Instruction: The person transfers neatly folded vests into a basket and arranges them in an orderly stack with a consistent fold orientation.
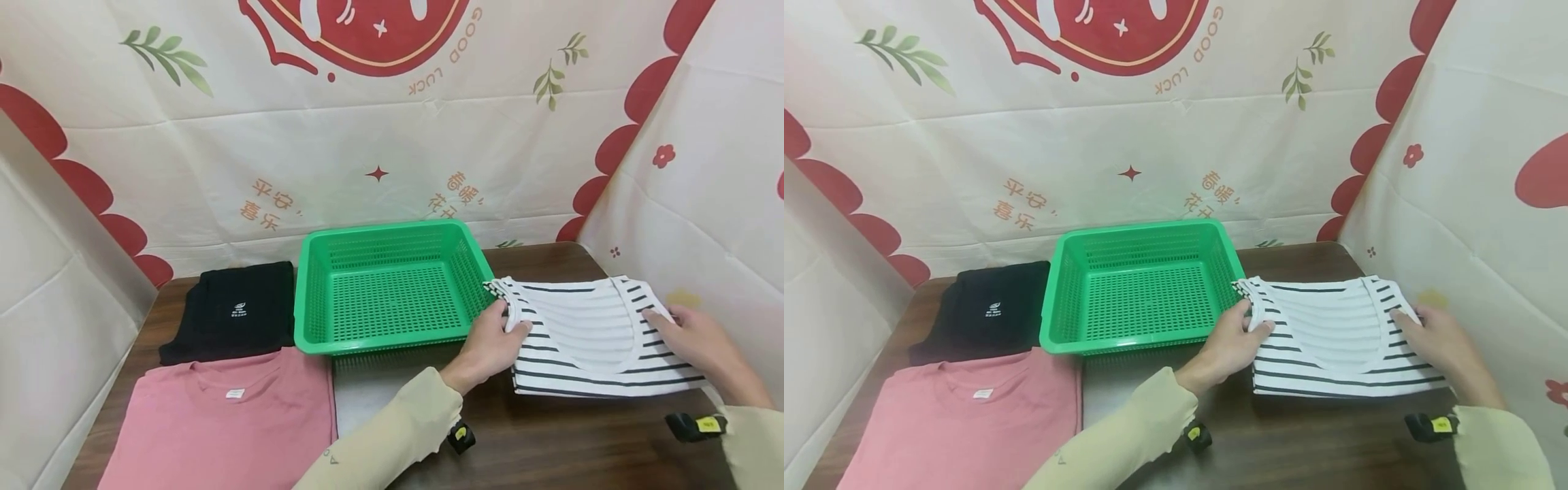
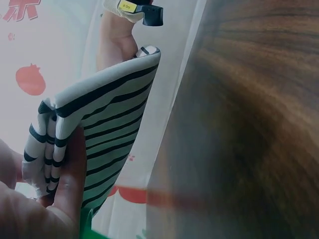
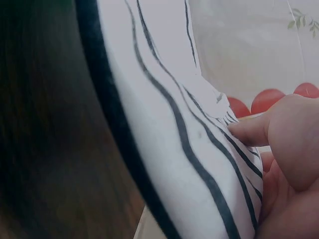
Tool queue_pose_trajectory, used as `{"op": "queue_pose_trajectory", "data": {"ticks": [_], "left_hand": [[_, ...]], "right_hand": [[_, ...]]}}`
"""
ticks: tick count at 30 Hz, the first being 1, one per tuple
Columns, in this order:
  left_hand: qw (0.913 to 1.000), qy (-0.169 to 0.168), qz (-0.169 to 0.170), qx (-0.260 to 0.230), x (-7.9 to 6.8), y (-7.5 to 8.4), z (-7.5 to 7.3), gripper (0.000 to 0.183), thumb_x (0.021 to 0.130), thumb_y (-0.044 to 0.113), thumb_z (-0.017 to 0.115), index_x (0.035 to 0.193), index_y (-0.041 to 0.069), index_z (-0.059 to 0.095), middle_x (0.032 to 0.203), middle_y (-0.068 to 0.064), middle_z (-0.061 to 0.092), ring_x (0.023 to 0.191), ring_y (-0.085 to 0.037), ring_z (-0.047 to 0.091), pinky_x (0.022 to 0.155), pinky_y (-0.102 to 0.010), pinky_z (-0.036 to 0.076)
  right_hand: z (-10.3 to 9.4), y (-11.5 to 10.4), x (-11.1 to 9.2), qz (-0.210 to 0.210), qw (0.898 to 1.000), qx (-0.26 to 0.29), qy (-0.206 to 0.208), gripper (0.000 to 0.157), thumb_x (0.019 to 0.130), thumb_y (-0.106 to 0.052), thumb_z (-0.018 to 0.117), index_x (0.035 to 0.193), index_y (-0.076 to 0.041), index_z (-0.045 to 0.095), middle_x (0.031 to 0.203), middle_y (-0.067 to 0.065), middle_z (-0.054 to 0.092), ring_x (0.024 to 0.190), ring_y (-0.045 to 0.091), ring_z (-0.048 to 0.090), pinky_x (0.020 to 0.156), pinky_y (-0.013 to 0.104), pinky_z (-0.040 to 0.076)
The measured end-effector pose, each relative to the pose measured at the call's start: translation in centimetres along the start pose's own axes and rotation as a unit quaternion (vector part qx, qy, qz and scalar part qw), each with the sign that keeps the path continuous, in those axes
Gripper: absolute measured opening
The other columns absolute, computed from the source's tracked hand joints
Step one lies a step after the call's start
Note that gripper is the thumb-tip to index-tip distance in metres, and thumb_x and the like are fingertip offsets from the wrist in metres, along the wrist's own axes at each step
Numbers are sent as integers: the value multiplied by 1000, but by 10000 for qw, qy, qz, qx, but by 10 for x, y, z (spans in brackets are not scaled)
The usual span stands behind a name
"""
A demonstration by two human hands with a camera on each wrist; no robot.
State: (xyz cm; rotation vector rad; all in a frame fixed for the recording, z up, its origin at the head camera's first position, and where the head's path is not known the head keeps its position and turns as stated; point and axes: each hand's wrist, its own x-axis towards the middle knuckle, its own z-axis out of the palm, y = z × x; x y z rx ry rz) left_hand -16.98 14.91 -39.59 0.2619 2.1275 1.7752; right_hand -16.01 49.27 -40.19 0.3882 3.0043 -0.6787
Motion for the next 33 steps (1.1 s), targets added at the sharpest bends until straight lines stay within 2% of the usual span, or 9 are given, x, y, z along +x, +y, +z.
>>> {"op": "queue_pose_trajectory", "data": {"ticks": [3,5,8,12,17,19,24,30,33], "left_hand": [[10000,54,-55,-44,0,1,-8,54,100,30,59,149,17,40,128,-3,64,93,-12,66,73,-32,54],[9997,59,-55,-242,1,2,-13,52,101,28,59,148,17,41,121,-5,67,85,-12,67,69,-33,54],[9990,119,-53,-429,1,3,-23,47,101,26,59,144,17,45,115,-2,69,87,-6,66,73,-28,55],[9972,124,-1,-740,1,2,-37,39,102,22,56,140,16,48,103,-4,72,82,-11,69,71,-31,57],[9969,167,31,-768,-1,0,-54,48,103,22,55,148,13,40,111,-5,70,86,-10,69,74,-31,57],[9967,159,67,-798,-2,0,-59,48,103,21,54,148,13,39,111,-6,70,86,-11,69,74,-31,57],[9954,164,149,-929,-2,-1,-72,39,103,19,53,140,12,46,100,-5,71,82,-16,70,71,-34,58],[9962,337,89,-798,-3,1,-88,35,103,19,54,137,12,48,95,-5,71,75,-17,69,64,-33,57],[9971,390,46,-648,-4,1,-98,34,103,19,54,136,12,48,88,-6,70,64,-15,63,57,-31,50]], "right_hand": [[-2,-9,1,-211,9998,-11,-23,68,105,-44,37,131,18,41,114,39,50,91,42,49,64,36,36],[-3,-16,2,-342,9994,-38,-11,67,105,-44,37,130,18,42,116,40,50,91,42,49,65,36,36],[-2,-27,4,-553,9984,-5,71,62,105,-41,40,126,17,47,108,35,56,85,35,52,62,33,38],[0,-41,5,-568,9983,117,65,59,104,-44,40,122,12,52,98,25,60,78,25,51,57,29,38],[1,-56,6,-613,9979,168,-109,62,105,-46,38,127,10,49,103,26,58,84,29,51,59,29,38],[0,-62,7,-707,9974,126,-115,59,105,-46,37,122,9,51,97,23,57,82,29,51,59,29,37],[0,-77,10,-884,9960,80,-139,54,105,-45,37,116,6,53,93,19,56,83,31,52,60,31,37],[-1,-91,11,-792,9961,153,-364,63,104,-50,36,126,8,48,95,19,57,86,33,53,61,31,38],[-1,-99,12,-837,9956,170,-396,63,104,-51,37,127,6,49,93,16,58,85,30,53,61,30,38]]}}
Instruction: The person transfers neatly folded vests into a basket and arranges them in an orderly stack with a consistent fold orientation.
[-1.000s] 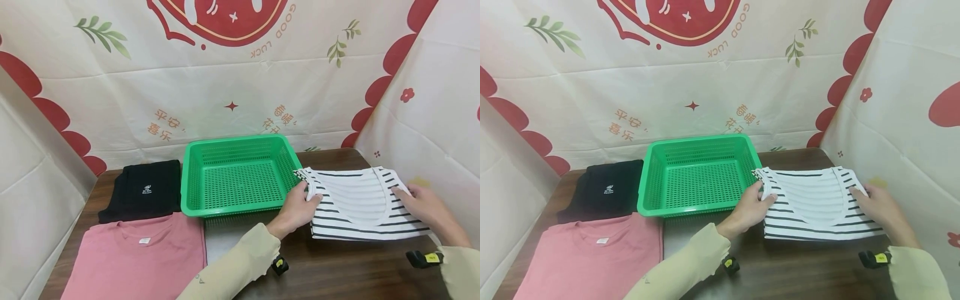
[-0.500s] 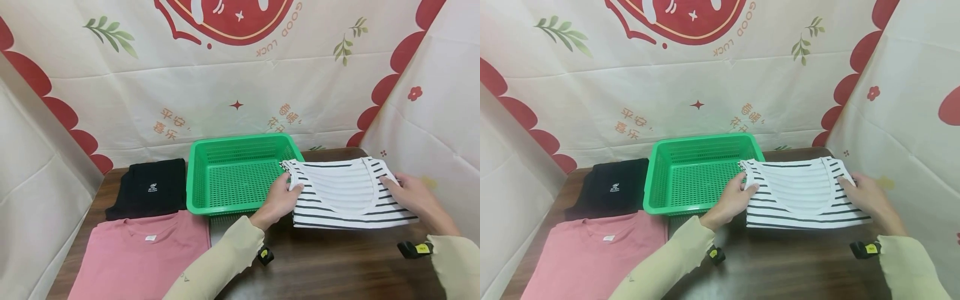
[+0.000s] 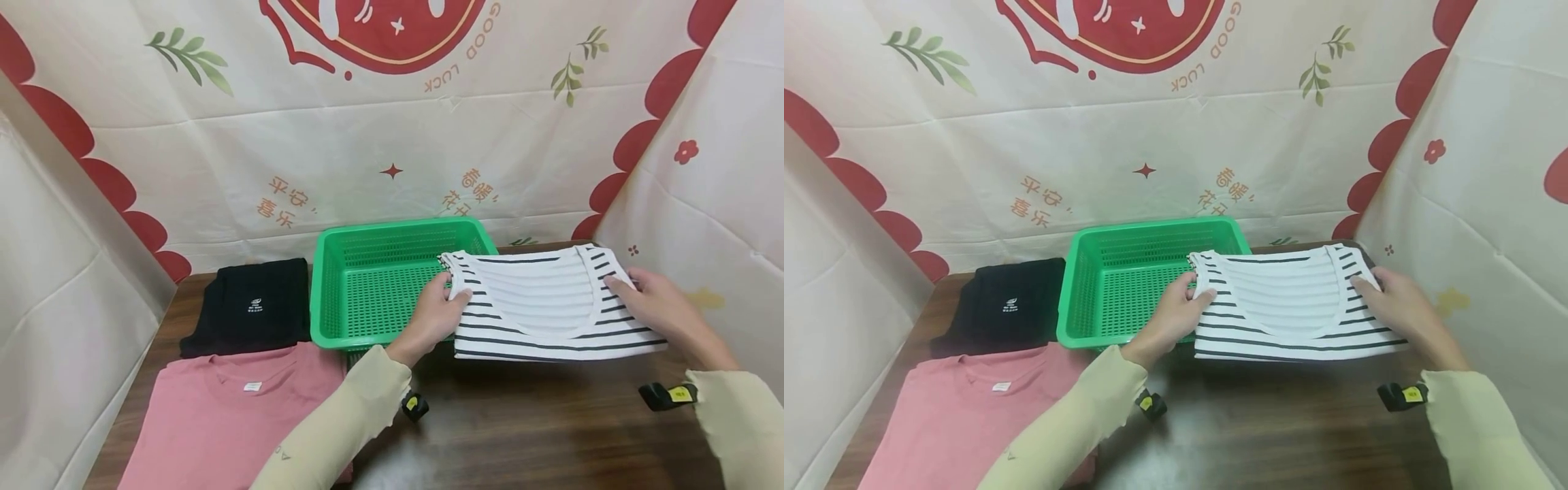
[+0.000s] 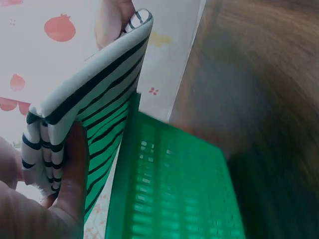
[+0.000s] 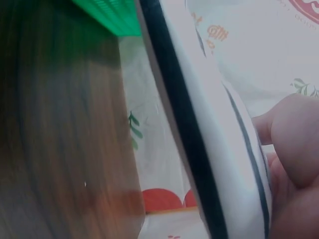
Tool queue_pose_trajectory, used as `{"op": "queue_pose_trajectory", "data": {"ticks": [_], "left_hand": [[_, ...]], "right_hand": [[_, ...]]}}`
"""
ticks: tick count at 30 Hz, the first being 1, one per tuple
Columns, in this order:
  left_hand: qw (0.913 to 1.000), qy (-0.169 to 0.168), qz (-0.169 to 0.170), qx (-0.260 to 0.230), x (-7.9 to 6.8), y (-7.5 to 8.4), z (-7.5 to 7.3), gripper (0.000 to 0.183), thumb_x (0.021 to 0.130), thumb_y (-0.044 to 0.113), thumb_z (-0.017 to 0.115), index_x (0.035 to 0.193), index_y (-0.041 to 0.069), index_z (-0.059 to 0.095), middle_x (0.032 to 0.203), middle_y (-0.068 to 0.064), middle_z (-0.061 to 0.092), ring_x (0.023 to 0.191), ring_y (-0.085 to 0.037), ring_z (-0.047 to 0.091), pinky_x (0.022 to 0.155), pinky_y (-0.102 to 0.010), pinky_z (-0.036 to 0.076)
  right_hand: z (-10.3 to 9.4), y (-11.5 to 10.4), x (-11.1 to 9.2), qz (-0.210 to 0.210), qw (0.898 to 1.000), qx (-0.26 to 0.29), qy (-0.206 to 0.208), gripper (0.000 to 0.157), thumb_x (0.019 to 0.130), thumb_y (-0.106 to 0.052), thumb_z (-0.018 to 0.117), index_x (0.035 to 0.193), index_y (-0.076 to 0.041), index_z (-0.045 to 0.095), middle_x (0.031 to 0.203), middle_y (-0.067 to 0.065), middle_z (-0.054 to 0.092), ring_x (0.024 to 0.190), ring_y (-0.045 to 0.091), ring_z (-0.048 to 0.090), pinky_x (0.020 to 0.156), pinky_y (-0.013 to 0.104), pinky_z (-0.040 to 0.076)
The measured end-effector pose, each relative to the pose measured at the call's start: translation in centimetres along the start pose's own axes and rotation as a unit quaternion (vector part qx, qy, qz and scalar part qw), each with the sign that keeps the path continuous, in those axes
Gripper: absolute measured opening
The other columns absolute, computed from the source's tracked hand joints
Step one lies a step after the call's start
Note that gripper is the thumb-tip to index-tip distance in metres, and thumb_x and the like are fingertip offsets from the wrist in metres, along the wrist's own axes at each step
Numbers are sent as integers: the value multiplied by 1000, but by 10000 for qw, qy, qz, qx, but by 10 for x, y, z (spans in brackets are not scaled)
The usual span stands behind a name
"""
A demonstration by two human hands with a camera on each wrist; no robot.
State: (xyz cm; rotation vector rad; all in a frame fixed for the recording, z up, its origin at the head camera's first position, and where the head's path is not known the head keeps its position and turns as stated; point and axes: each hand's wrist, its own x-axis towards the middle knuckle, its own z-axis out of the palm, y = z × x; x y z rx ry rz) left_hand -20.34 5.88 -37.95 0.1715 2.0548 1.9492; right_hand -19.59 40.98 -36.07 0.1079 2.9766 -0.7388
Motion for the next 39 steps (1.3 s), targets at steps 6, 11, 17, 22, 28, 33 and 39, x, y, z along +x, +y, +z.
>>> {"op": "queue_pose_trajectory", "data": {"ticks": [6,11,17,22,28,33,39], "left_hand": [[9997,87,-71,232,0,3,-19,45,102,21,56,143,8,43,84,-5,65,55,-12,51,52,-27,43],[9987,161,-99,477,-1,7,-33,50,102,23,57,147,8,41,75,-2,56,50,-13,40,47,-27,35],[9960,383,-232,771,-2,11,-50,52,101,27,59,147,9,41,125,-13,62,76,-15,58,64,-31,46],[9951,487,-312,800,-2,12,-62,55,100,28,60,148,9,41,133,-14,58,74,-15,58,69,-32,48],[9953,506,-350,748,-2,13,-79,55,100,28,60,148,10,40,125,-11,61,73,-15,55,68,-32,48],[9956,544,-379,658,-4,14,-93,55,100,26,59,148,8,40,112,-10,65,75,-14,59,68,-29,50],[9976,435,-405,357,-5,16,-105,48,101,23,58,145,8,43,99,-7,71,76,-14,67,67,-30,55]], "right_hand": [[3,-15,3,-118,9994,280,-151,57,103,-52,39,119,1,52,84,10,56,73,20,52,58,31,41],[6,-26,6,-224,9983,522,-148,55,103,-52,41,117,0,53,81,8,57,66,17,53,56,32,43],[7,-37,10,-196,9969,624,-446,61,101,-56,41,123,0,50,84,10,61,67,21,58,56,32,46],[8,-48,13,-227,9941,833,-658,61,101,-55,43,126,1,49,84,10,65,66,23,63,55,33,50],[12,-61,17,-203,9880,1232,-908,62,101,-53,46,132,1,45,89,10,68,70,24,68,58,35,55],[15,-72,21,-252,9837,1421,-1068,62,101,-49,50,136,1,43,94,11,70,74,24,71,62,35,58],[20,-82,25,-343,9839,1366,-1099,61,101,-49,51,135,1,44,93,10,71,73,24,70,61,34,57]]}}
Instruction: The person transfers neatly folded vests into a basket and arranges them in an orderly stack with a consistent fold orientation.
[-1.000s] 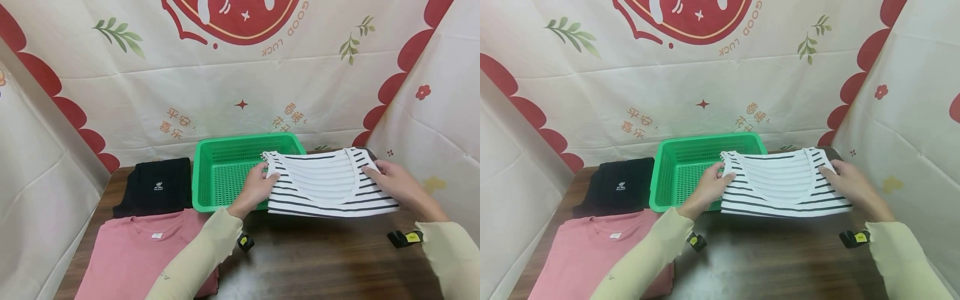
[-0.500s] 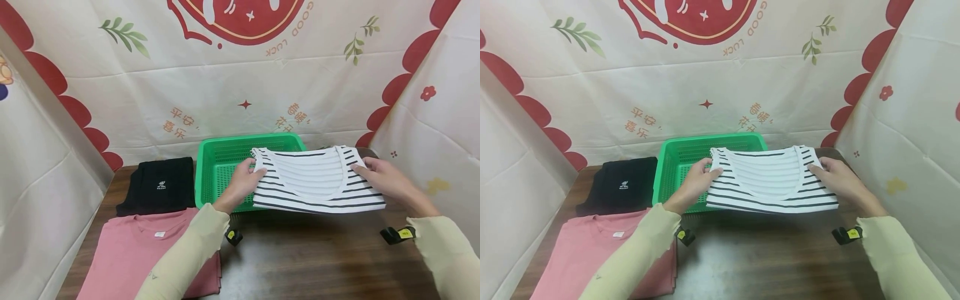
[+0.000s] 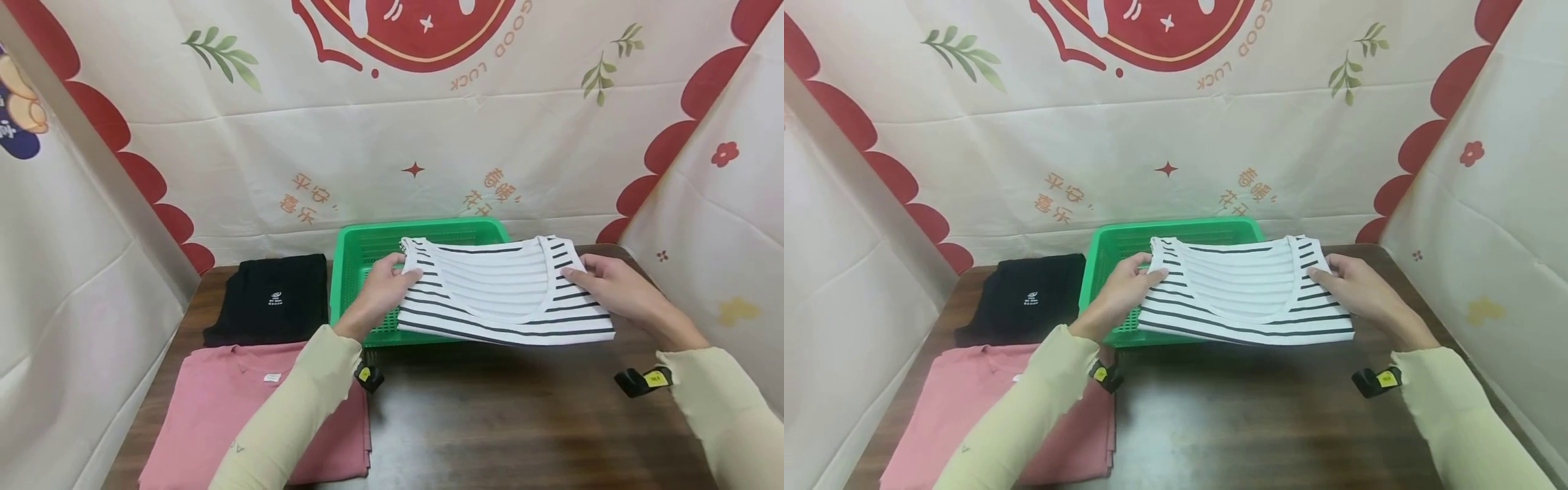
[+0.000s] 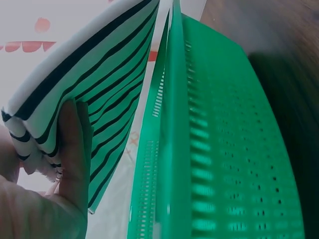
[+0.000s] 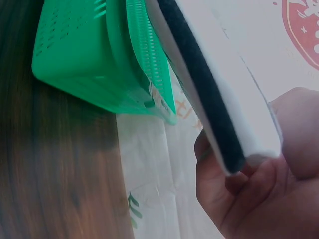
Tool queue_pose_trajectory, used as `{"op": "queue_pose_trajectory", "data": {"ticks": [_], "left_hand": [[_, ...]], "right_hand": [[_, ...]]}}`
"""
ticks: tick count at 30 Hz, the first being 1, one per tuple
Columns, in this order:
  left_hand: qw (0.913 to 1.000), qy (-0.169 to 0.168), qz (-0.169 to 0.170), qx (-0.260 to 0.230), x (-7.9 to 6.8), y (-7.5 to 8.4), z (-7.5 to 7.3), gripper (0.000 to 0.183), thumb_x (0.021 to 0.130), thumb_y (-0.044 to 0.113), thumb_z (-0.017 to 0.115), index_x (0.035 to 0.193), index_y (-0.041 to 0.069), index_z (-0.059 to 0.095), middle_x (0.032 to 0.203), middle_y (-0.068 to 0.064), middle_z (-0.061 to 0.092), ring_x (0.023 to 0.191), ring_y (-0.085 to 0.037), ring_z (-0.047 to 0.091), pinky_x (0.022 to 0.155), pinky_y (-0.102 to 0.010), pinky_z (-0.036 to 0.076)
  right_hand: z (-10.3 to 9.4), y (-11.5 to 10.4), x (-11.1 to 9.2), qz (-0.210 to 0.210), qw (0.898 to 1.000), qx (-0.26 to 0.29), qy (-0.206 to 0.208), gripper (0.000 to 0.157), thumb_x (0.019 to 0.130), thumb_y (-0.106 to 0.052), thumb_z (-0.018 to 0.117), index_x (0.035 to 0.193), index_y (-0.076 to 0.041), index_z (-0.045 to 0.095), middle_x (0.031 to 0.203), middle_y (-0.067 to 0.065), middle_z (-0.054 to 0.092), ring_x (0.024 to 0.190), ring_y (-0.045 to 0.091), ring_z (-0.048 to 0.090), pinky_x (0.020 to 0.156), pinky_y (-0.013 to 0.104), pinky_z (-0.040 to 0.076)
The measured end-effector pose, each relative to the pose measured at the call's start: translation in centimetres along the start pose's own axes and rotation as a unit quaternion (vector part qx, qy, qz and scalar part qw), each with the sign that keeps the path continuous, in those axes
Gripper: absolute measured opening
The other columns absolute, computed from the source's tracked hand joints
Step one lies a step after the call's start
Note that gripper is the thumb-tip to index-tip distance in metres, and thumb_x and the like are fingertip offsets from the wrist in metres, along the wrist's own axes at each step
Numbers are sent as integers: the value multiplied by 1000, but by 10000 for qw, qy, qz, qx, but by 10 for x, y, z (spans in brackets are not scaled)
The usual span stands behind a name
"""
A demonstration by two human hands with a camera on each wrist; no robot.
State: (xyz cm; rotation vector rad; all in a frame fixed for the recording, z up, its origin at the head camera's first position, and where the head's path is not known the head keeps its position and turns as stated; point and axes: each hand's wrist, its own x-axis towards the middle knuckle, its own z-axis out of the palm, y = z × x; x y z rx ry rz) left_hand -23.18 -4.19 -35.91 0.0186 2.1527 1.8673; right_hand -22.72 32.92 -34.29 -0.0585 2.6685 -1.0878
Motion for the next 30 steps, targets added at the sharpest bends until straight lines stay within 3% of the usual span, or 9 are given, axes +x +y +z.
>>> {"op": "queue_pose_trajectory", "data": {"ticks": [9,20,30], "left_hand": [[9999,-19,-123,-109,1,1,-17,35,102,23,57,134,12,52,99,-7,74,78,-18,72,66,-32,58],[9990,252,-349,80,4,1,-37,40,100,26,60,137,13,51,100,-8,73,77,-17,72,65,-30,58],[9992,175,-334,-156,8,0,-47,38,100,24,60,135,12,50,104,-10,73,81,-19,74,67,-32,59]], "right_hand": [[3,-12,8,-96,9999,98,-86,62,101,-48,51,140,0,42,98,11,71,76,24,71,63,35,57],[9,-31,23,-135,9992,268,-270,61,101,-49,50,143,-6,42,101,13,72,79,27,72,66,36,59],[12,-43,41,-144,9995,-6,-280,62,101,-50,49,142,-4,42,98,10,71,79,24,71,67,32,57]]}}
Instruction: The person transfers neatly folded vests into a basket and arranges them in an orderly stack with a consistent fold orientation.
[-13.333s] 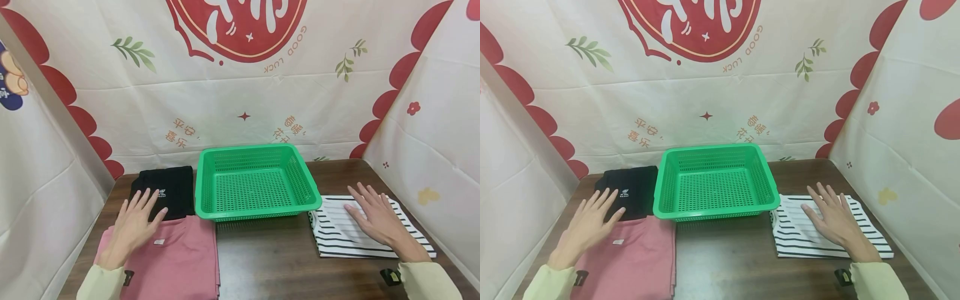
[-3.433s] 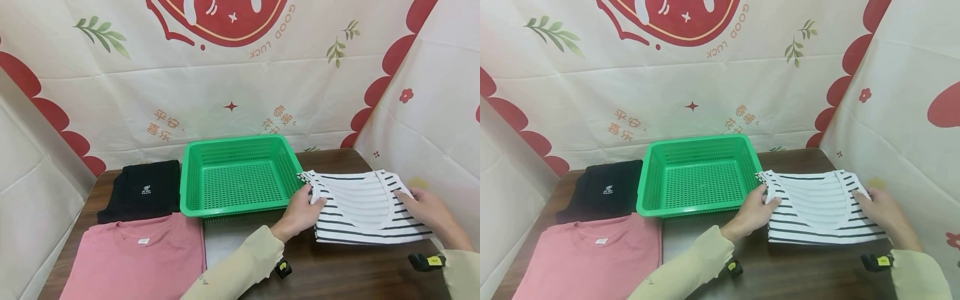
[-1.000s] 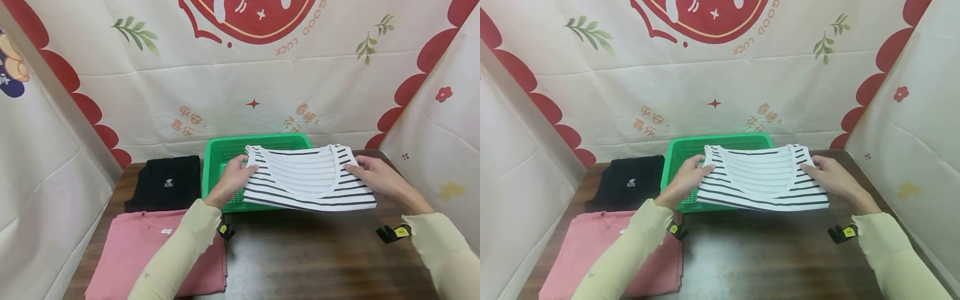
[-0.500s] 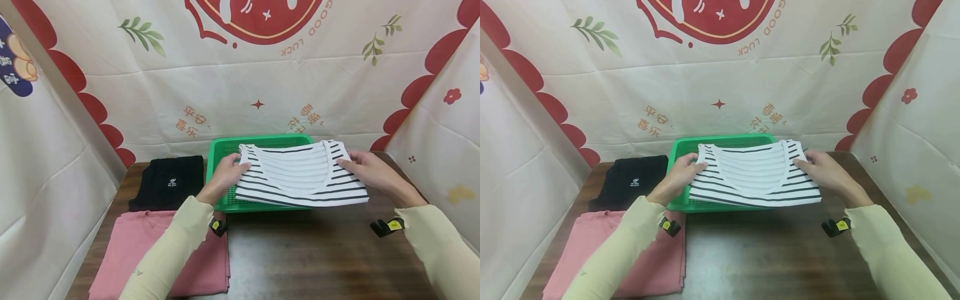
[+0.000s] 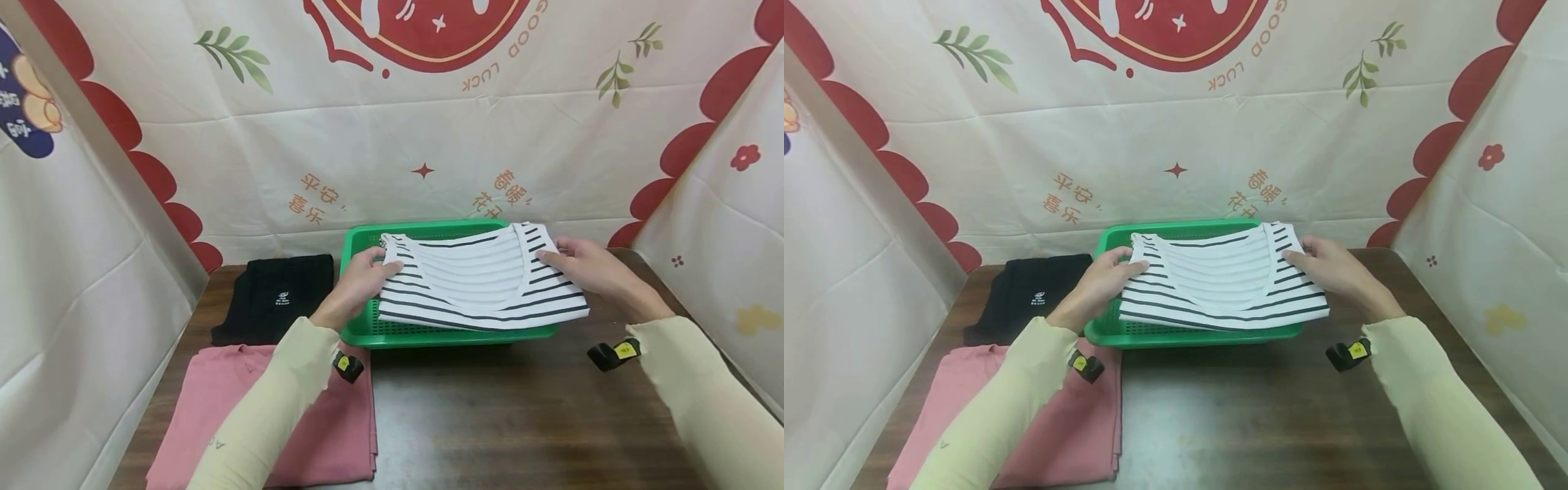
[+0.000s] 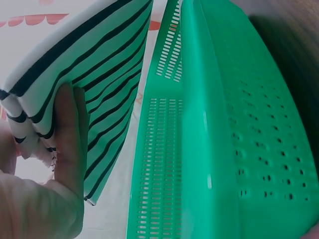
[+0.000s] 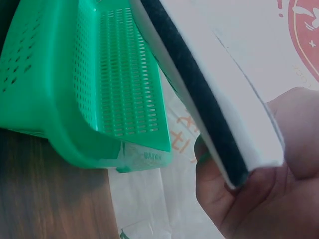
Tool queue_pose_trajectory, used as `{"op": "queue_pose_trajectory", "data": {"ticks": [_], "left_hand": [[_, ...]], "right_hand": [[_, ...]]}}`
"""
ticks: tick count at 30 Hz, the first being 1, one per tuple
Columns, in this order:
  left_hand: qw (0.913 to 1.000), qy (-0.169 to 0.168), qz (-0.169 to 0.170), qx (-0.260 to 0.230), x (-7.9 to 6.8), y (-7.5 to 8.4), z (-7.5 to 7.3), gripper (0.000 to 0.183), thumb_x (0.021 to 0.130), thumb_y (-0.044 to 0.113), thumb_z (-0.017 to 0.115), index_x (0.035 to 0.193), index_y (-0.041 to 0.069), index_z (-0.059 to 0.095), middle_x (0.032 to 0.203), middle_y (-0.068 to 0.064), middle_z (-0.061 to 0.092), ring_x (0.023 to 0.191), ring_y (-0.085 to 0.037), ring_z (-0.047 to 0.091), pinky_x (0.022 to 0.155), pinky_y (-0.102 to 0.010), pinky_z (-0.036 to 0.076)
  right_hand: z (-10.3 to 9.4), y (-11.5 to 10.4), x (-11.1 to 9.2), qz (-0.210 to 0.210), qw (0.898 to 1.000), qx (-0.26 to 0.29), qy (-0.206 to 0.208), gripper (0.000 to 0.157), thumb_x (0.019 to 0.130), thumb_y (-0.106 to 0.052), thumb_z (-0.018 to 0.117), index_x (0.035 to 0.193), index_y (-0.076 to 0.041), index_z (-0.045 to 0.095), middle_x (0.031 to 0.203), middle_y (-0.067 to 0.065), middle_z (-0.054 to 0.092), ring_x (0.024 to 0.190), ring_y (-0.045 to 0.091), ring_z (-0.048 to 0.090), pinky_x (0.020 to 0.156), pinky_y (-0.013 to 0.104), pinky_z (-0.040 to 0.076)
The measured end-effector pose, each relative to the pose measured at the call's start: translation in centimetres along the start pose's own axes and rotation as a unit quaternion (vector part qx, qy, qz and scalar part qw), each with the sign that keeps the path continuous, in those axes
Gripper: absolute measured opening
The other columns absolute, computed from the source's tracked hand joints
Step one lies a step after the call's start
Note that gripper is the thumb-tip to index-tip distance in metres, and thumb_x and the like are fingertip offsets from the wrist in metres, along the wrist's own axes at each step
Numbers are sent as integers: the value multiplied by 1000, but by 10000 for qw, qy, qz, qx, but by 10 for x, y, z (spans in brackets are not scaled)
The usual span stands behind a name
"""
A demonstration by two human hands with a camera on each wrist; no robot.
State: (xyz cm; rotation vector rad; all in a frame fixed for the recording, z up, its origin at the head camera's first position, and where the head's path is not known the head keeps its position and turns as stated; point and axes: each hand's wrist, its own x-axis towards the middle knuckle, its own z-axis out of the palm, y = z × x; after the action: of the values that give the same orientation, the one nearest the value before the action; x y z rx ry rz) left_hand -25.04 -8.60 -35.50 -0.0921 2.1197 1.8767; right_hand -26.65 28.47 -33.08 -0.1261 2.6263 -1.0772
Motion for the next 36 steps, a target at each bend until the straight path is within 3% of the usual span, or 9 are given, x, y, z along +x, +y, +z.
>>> {"op": "queue_pose_trajectory", "data": {"ticks": [12,23,36], "left_hand": [[9999,-56,-81,-64,7,0,-9,33,101,21,58,132,12,52,107,-11,73,84,-21,74,70,-33,60],[9994,-15,-162,292,13,4,-17,33,102,21,56,132,9,52,108,-13,71,86,-21,74,71,-34,60],[9975,15,-401,579,26,2,-22,34,102,19,56,132,5,51,107,-14,70,82,-19,72,68,-31,59]], "right_hand": [[-2,-9,14,-162,9996,-216,29,62,101,-48,50,141,-2,43,101,13,71,79,23,72,67,32,58],[0,-18,26,-321,9988,-360,-50,65,101,-48,50,148,-4,38,107,15,69,80,22,71,70,32,58],[7,-24,47,-369,9989,-196,-210,52,104,-39,48,140,-2,47,101,12,72,80,22,72,69,34,57]]}}
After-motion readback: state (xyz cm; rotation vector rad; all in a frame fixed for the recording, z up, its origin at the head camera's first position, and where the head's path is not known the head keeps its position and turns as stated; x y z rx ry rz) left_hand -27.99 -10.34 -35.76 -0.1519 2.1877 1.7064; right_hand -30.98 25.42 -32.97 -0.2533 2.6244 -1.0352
